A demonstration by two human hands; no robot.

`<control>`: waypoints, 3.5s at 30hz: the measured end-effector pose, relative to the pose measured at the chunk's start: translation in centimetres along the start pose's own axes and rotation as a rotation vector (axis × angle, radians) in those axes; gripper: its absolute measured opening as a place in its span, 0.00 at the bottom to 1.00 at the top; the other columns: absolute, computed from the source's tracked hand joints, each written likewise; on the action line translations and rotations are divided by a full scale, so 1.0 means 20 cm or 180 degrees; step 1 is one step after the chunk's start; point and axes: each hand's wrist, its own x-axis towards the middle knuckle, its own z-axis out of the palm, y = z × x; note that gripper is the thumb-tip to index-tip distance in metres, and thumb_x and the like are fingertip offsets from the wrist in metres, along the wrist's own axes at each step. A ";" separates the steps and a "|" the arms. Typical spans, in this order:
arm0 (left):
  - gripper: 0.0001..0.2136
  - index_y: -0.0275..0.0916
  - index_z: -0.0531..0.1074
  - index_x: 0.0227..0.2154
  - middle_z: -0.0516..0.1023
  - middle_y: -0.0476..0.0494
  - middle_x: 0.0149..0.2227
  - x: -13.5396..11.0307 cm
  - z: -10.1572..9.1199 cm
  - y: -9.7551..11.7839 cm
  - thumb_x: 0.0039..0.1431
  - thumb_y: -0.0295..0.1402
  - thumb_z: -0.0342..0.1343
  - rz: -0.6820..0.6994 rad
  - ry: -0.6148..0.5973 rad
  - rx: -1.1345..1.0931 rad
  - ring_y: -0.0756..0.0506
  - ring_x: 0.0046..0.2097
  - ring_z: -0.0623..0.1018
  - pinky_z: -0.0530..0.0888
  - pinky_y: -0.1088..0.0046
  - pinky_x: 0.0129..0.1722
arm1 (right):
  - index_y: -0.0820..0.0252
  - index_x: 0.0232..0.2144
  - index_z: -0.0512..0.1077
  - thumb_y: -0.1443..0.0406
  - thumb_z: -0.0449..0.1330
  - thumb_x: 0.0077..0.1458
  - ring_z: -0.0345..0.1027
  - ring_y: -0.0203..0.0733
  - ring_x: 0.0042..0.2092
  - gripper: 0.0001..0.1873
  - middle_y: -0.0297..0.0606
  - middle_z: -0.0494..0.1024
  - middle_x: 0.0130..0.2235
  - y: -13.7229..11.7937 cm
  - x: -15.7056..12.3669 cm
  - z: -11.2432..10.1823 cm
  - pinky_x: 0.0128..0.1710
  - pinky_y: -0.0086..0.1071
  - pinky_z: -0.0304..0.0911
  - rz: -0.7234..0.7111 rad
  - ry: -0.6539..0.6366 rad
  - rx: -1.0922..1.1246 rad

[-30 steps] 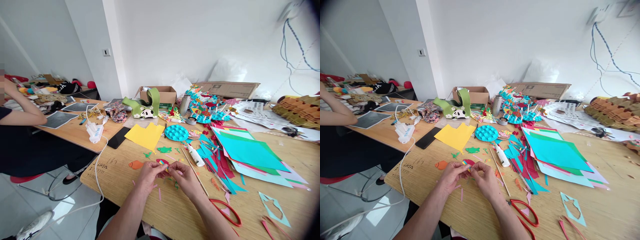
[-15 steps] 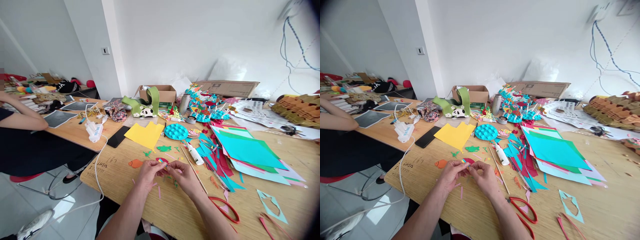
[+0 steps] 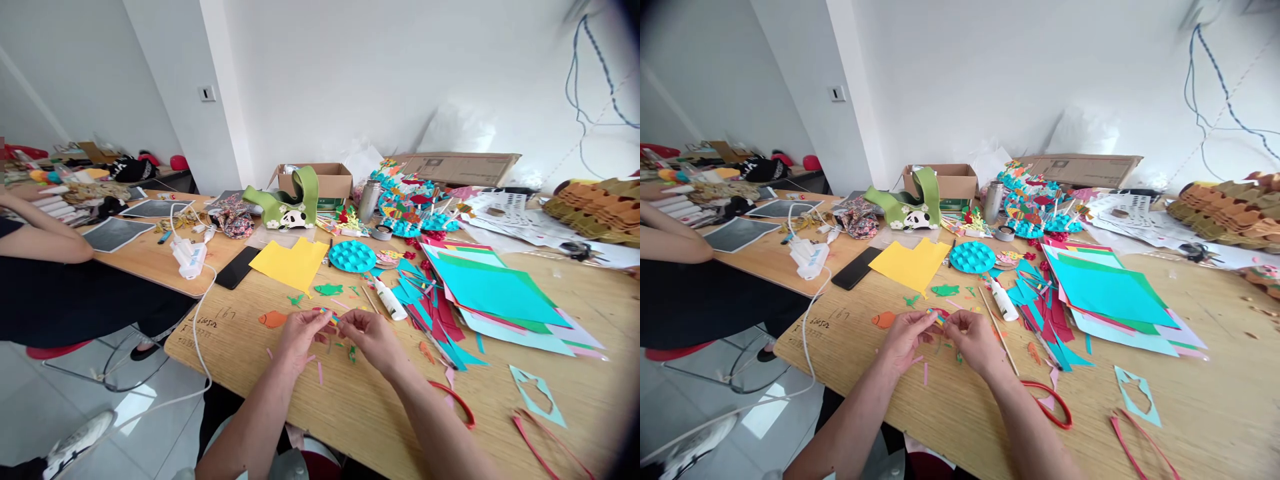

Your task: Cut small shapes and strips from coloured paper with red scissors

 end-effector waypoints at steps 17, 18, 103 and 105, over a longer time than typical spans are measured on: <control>0.15 0.35 0.69 0.47 0.69 0.35 0.51 -0.12 0.00 -0.09 0.59 0.34 0.47 0.2133 0.0484 0.4839 0.38 0.58 0.62 0.57 0.53 0.58 | 0.61 0.12 0.68 0.69 0.62 0.40 0.66 0.33 0.15 0.10 0.33 0.73 0.13 0.05 0.24 -0.03 0.13 0.23 0.62 0.1254 -0.0716 0.0220; 0.15 0.35 0.69 0.46 0.69 0.34 0.51 -0.12 0.00 -0.09 0.59 0.34 0.46 0.2125 0.0456 0.4855 0.38 0.58 0.62 0.57 0.53 0.58 | 0.62 0.12 0.69 0.69 0.62 0.40 0.66 0.33 0.15 0.10 0.34 0.73 0.13 0.06 0.24 -0.03 0.13 0.23 0.62 0.1292 -0.0723 0.0193; 0.18 0.34 0.64 0.52 0.67 0.37 0.55 -0.11 0.03 -0.14 0.60 0.32 0.43 0.2055 0.0169 0.5478 0.37 0.59 0.60 0.57 0.53 0.56 | 0.62 0.12 0.67 0.68 0.62 0.45 0.70 0.39 0.21 0.14 0.37 0.73 0.16 -0.01 0.30 -0.03 0.22 0.31 0.70 0.1833 -0.1143 -0.0488; 0.18 0.35 0.64 0.52 0.67 0.37 0.55 -0.11 0.03 -0.14 0.60 0.32 0.43 0.2054 0.0165 0.5478 0.37 0.59 0.60 0.57 0.53 0.56 | 0.62 0.12 0.68 0.69 0.62 0.45 0.71 0.39 0.21 0.14 0.36 0.73 0.16 -0.01 0.30 -0.03 0.23 0.30 0.70 0.1824 -0.1133 -0.0491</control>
